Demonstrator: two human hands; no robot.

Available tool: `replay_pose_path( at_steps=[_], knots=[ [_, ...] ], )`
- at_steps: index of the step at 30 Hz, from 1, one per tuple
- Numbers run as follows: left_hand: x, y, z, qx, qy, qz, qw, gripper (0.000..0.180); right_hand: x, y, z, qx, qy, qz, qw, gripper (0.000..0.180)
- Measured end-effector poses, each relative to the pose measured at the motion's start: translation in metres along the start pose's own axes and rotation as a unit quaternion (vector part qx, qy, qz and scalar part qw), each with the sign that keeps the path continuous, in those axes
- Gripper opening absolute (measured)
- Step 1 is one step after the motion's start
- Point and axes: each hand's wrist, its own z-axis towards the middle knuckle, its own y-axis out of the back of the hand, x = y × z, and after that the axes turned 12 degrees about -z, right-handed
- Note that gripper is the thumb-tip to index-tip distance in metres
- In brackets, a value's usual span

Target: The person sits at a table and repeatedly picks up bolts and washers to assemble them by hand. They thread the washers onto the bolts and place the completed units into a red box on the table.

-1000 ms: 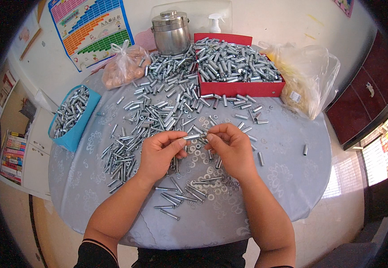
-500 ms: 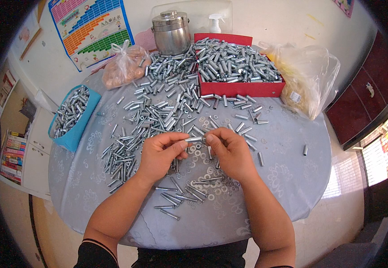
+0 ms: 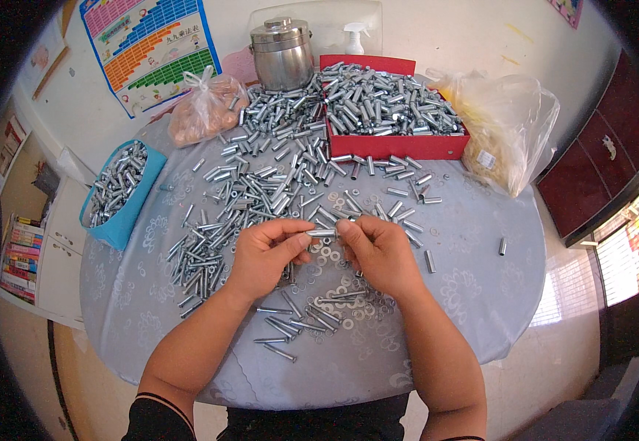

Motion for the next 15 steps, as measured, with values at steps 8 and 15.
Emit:
replay_pose_path(
  at_steps=[8,15],
  knots=[
    [-0.001,-0.001,0.001,-0.014,0.008,-0.026,1.0,0.021,0.0,-0.011,0.003,-0.057,0.058,0.045,0.996,0.028],
    [-0.001,-0.002,0.001,-0.008,0.009,-0.015,1.0,0.021,-0.002,-0.009,0.003,-0.056,0.082,0.06,0.993,0.02]
  ],
)
